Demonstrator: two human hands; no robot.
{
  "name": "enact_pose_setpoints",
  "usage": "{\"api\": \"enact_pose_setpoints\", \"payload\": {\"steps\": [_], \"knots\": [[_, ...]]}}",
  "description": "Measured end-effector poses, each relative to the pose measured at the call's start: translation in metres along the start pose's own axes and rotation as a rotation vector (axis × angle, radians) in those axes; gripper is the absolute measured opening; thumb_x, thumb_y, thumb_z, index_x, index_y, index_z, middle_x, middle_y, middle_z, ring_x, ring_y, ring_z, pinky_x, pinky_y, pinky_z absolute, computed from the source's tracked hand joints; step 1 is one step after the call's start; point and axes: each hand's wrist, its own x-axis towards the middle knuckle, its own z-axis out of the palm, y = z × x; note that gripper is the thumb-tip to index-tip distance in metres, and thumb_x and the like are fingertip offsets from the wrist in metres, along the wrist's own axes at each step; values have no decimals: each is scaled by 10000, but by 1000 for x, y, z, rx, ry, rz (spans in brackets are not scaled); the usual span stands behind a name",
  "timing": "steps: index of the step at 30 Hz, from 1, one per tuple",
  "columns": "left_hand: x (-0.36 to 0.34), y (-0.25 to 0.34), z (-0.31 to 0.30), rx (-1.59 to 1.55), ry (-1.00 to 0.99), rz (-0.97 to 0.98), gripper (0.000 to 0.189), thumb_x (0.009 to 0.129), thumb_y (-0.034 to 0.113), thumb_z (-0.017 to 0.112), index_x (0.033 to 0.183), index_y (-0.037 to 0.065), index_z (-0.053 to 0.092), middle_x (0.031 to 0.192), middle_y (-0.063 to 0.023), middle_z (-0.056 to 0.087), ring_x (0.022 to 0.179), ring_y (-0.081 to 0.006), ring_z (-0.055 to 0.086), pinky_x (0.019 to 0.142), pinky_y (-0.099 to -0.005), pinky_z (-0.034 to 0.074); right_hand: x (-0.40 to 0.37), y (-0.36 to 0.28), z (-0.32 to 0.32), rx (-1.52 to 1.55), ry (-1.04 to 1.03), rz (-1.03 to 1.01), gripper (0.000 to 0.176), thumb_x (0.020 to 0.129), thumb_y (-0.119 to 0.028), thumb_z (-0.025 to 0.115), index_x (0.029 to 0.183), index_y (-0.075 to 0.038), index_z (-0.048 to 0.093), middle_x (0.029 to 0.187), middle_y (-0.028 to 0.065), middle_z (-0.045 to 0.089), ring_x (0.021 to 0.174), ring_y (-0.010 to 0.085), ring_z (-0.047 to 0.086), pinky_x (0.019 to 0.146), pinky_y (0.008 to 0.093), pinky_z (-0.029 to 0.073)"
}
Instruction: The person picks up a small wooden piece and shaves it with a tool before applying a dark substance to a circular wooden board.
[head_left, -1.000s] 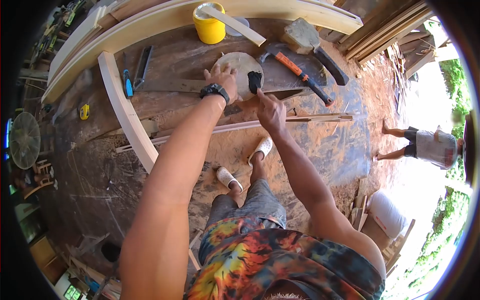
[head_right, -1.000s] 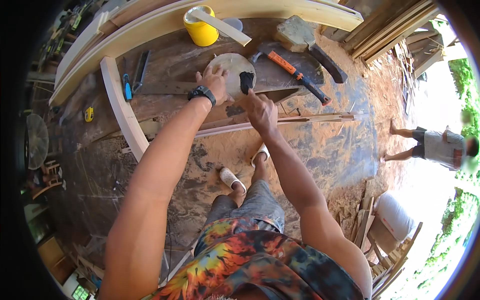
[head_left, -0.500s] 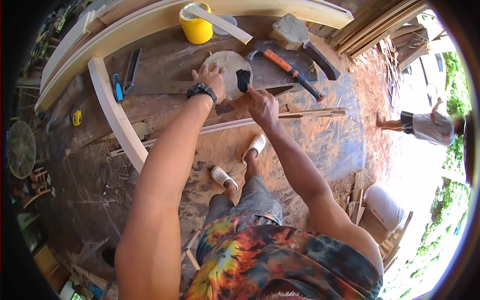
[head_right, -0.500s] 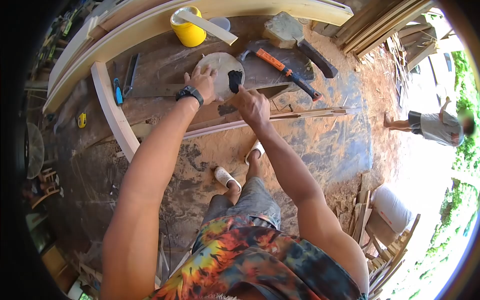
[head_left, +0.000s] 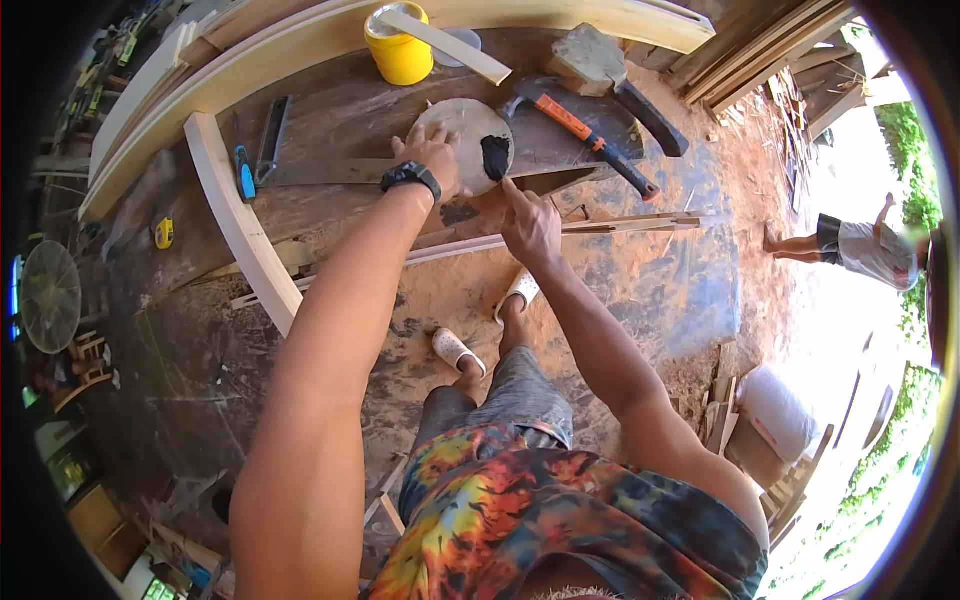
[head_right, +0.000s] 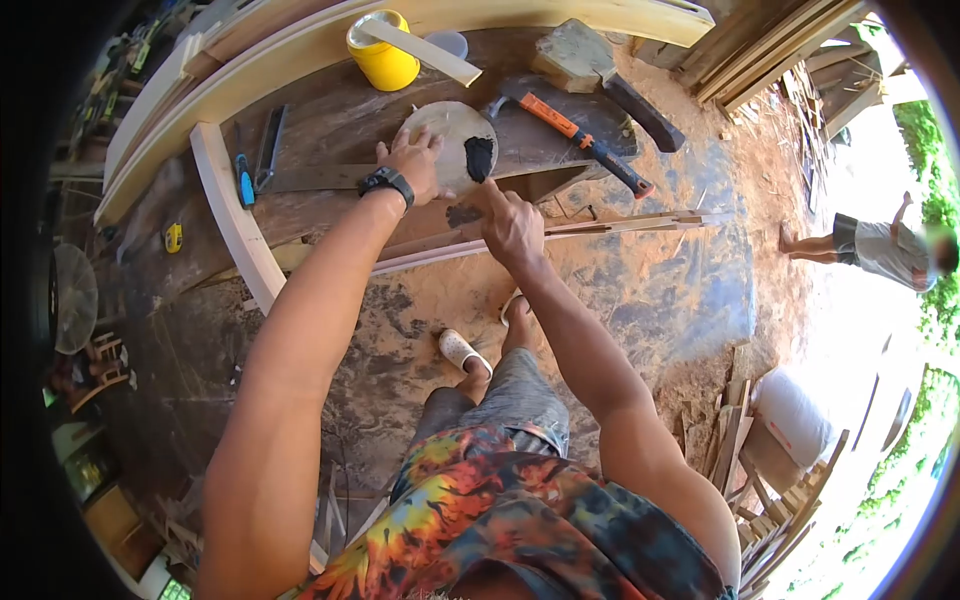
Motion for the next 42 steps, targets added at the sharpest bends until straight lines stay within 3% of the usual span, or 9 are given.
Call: {"api": "enact_pose_setpoints", "payload": {"steps": [4,9,22,26,28,32,35,37,42], "knots": [[-2,2,2,3,-9,0,977,805,528,819,1605,222,348,1699,-39,263,1563,-329,219,1214,-645,228,24,12,8,22,111,-49,359,897,-74,572,1222,-118,719,826,194,682,766,415,681,701,520,539],[-2,4,-4,16,-23,-17,972,809,523,818,1606,222,348,1696,-43,272,1565,-330,214,1217,-643,220,1,8,11,-37,25,-67,374,902,-88,576,1254,-114,700,849,194,682,745,431,675,690,529,537],[-2,1,-2,-22,-13,-7,1010,774,512,844,1599,189,359,1708,-60,229,1565,-343,207,1217,-661,220,8,16,9,-103,60,-157,352,915,-77,592,1252,-91,691,820,187,686,677,387,677,630,498,548],[-3,3,-3,-11,-26,0,1013,774,509,844,1601,189,355,1707,-66,226,1564,-347,207,1215,-664,225,42,17,2,-21,208,-108,279,921,-53,617,1175,-60,733,847,197,716,717,370,708,642,447,560],[-1,1,0,-9,-14,0,1012,775,509,844,1601,188,355,1707,-67,227,1564,-346,207,1215,-664,227,36,14,2,238,297,-105,243,935,-52,637,1149,-42,752,852,206,732,741,347,729,650,401,561],[-1,4,0,-13,-12,-4,1004,779,501,844,1599,189,356,1707,-65,230,1564,-346,207,1214,-664,229,23,16,5,345,193,-22,223,949,-67,647,1135,-33,764,865,217,738,749,328,741,656,372,554],[-2,4,1,-23,9,-11,967,804,493,831,1599,210,359,1701,-42,259,1562,-331,224,1220,-649,208,21,18,7,340,153,10,250,930,-61,615,1140,-38,749,878,242,717,800,398,721,693,433,560],[-2,4,3,-23,8,-13,960,807,486,831,1597,210,363,1701,-43,259,1562,-331,224,1218,-650,211,21,21,8,271,197,-66,245,931,-74,660,1151,-34,761,865,232,727,730,342,739,660,379,548],[-1,3,2,-30,12,-17,944,812,468,830,1594,208,369,1701,-42,261,1562,-330,224,1213,-651,217,21,15,-2,165,107,-6,256,944,-108,644,1167,-49,756,862,242,714,753,371,731,669,400,554]]}}
